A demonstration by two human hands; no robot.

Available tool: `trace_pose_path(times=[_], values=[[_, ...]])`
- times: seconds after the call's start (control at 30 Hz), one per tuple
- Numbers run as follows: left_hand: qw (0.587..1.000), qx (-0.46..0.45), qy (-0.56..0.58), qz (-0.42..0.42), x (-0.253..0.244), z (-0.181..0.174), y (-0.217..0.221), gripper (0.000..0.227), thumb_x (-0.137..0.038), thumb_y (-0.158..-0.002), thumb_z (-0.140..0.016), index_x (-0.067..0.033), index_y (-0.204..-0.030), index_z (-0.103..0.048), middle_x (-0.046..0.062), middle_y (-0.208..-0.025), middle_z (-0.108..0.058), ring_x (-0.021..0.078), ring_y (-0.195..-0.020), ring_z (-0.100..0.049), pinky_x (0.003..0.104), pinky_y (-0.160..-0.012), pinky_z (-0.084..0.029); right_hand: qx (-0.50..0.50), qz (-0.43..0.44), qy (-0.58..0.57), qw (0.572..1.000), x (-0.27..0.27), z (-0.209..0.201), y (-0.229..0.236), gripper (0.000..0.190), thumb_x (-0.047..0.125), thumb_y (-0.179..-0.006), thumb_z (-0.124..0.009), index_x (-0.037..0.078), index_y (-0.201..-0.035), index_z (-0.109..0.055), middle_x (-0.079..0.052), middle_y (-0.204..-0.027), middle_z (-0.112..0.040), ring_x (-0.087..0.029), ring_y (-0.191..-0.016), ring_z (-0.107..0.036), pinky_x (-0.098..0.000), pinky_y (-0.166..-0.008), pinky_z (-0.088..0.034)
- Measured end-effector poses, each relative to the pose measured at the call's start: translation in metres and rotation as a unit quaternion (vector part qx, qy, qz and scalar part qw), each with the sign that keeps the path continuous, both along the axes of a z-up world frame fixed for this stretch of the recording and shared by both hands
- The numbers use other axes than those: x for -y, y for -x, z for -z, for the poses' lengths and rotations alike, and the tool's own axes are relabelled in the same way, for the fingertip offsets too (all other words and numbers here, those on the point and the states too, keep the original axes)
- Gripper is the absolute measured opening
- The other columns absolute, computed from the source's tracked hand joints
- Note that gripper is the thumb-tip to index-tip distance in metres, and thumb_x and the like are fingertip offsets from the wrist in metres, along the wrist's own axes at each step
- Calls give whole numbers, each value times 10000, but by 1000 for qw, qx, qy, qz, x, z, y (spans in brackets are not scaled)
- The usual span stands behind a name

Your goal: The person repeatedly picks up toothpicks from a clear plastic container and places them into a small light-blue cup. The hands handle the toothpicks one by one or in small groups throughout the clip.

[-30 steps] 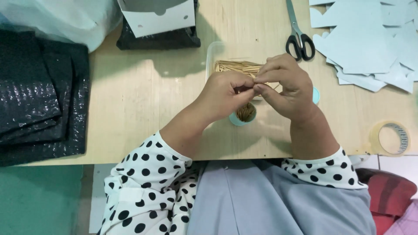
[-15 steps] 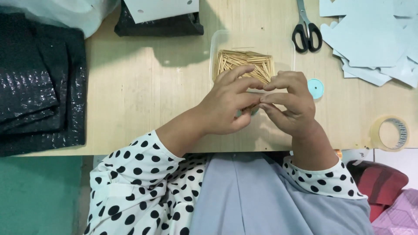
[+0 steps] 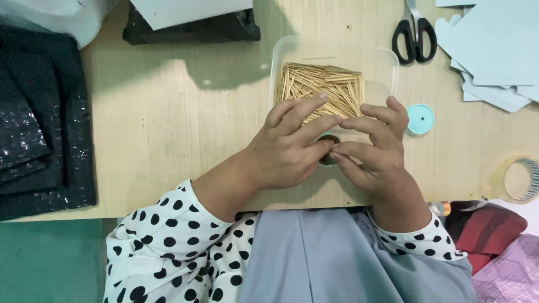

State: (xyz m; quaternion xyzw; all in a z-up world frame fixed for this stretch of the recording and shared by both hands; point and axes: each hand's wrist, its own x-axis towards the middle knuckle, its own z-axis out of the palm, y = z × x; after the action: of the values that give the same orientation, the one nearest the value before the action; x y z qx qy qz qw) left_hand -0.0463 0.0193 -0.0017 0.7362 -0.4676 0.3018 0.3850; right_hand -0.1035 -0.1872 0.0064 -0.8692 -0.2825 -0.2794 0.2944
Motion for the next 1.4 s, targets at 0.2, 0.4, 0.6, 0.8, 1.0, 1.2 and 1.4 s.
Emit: trace_pose_path(times=[0.2, 0.4, 0.6, 0.8, 1.0, 1.2, 1.4], values=[[999, -26, 44, 2, 0, 1, -8, 235, -160, -993, -572, -189, -779, -666, -5, -1154, -686, 304, -1260, -564, 449, -991, -436, 0, 15, 45, 999, 4, 7, 0, 139, 319, -951, -778, 204, -876, -799, -94, -1233, -709, -387, -1234, -494, -645, -1181, -216], [998, -37, 41, 31, -3, 1, -12, 269, -155, -1014, -522, -192, -803, -686, -6, -1105, -697, 294, -1238, -583, 444, -973, -453, -23, 9, 31, 999, 20, -1, 4, 100, 194, -956, -709, 198, -958, -809, -98, -1256, -699, -394, -1262, -472, -644, -1198, -223], [996, 14, -11, 90, -11, -21, -22, 265, -44, -1032, -616, -120, -786, -679, 46, -1089, -700, 320, -1190, -587, 406, -902, -455, -35, -40, 77, 996, 21, -13, 4, 264, 39, -902, -610, 217, -992, -782, -109, -1261, -684, -414, -1220, -506, -609, -1190, -216], [996, 17, -23, 88, -12, -27, -20, 297, -38, -1037, -585, -103, -756, -654, 49, -1060, -701, 316, -1179, -589, 408, -891, -465, -35, -44, 80, 995, 17, -15, 3, 263, 12, -893, -605, 191, -989, -772, -123, -1293, -674, -405, -1278, -486, -601, -1204, -205], [998, 23, -47, 47, -16, -40, -18, 222, -44, -1007, -560, -132, -854, -695, 60, -1094, -692, 335, -1173, -617, 415, -919, -438, -13, 31, 106, 994, 24, -36, -2, 181, -32, -953, -663, 116, -1022, -742, -144, -1151, -685, -354, -1026, -545, -497, -964, -429], [991, 2, -123, 47, 2, -34, -54, 64, -52, -888, -644, -99, -877, -687, 44, -945, -636, 289, -920, -629, 413, -835, -474, -172, 4, 170, 970, 30, -44, -53, 211, -8, -898, -704, 83, -1077, -767, -60, -978, -641, -285, -872, -552, -398, -835, -457], [982, 1, -188, 1, 21, 1, -74, 115, -162, -869, -649, -93, -787, -691, 44, -799, -618, 262, -752, -672, 394, -607, -524, -231, 118, 392, 883, 16, -23, -85, 263, 362, -913, -718, 137, -803, -797, -19, -738, -659, -215, -777, -585, -379, -736, -462]])
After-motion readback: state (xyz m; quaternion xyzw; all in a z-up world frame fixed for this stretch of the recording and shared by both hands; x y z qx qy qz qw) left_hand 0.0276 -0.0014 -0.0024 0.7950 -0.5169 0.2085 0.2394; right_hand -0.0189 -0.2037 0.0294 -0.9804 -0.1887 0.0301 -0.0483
